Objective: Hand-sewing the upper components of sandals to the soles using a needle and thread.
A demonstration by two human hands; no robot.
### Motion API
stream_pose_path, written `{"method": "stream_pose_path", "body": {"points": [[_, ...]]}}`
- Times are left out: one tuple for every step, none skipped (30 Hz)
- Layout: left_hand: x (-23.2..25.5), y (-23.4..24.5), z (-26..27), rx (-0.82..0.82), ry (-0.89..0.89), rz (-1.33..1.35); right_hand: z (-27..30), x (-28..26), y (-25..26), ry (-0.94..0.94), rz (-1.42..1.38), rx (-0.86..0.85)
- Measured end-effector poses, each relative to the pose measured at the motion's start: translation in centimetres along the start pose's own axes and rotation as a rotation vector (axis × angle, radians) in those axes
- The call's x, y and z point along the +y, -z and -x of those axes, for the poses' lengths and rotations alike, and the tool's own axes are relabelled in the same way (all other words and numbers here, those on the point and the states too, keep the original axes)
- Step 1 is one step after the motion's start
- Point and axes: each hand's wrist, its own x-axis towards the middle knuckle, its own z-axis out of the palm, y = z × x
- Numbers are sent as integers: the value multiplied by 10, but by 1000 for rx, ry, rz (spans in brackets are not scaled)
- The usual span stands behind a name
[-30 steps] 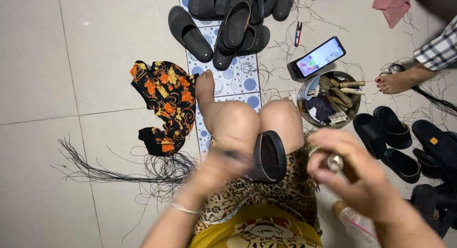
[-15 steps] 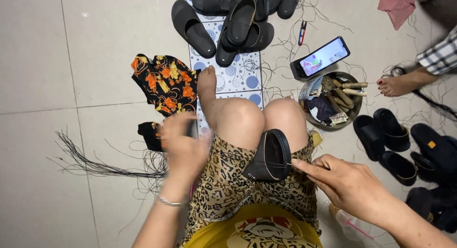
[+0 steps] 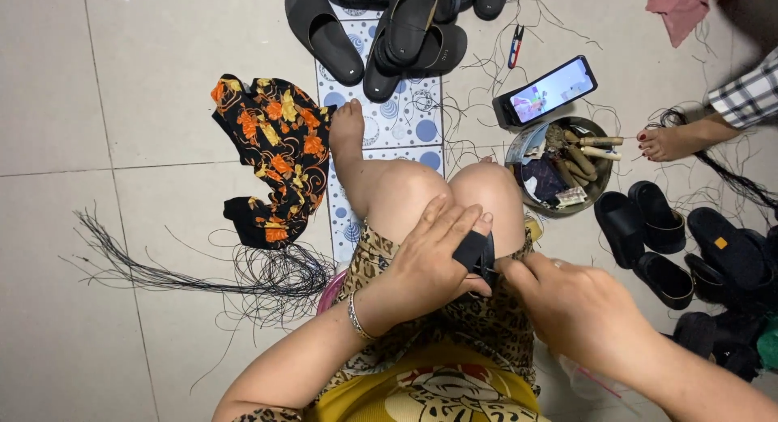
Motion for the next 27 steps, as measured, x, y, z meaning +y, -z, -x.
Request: {"method": "stream_pose_path", "body": {"points": [[0,4,-1,-7,-2,9,-6,2,-7,19,-60,14],[1,7,-2,-15,-4,17,-12,4,-14,39,-120,29],[3,6,-1,-12,-8,13,-12,6,-16,40,-117,34],[5,5,-1,45,24,68,-13,8,-18,42,-223,93],[6,5,0,103,53,123,-15,10,-21,42,-327,154],[10,8,5,106,47,118,-12,8,-15,43,-323,161],[15,12,10,157,-92,-13,-8,6,-9,51,-320,217],[20,15,15,206,-233,-143,-5,3,-4,58,-317,272],[29,24,13,199,-233,-141,-2,1,-5,53,-322,272],[37,33,11,136,-195,-4,0,-2,-7,60,-260,297],[45,43,9,78,-156,127,1,-4,-7,73,-194,323],[48,45,10,77,-154,126,3,-4,-12,74,-196,324],[50,46,10,-30,52,566,5,-2,-17,38,-275,271],[53,47,10,-150,260,1003,7,0,-21,3,-354,217],[48,42,10,-151,255,1000,5,-1,-18,1,-351,222],[42,36,10,-89,339,1103,4,-1,-16,16,-344,269],[37,31,12,-26,430,1207,3,-3,-14,31,-341,312],[37,32,9,-29,430,1207,3,-4,-13,28,-342,313],[38,33,7,68,337,768,4,-5,-12,41,-342,357],[39,34,4,153,236,328,4,-7,-11,53,-343,401],[43,36,2,150,237,326,4,-7,-11,52,-346,402],[47,38,0,108,156,312,3,-7,-10,96,-301,429],[52,39,-3,65,75,299,4,-8,-10,139,-256,455],[54,40,-5,62,76,298,6,-5,-13,138,-259,456],[56,40,-7,64,53,399,9,-2,-16,135,-204,419],[58,41,-10,65,30,499,11,0,-19,131,-149,383],[53,45,-6,64,29,500,12,2,-22,130,-149,384]]}}
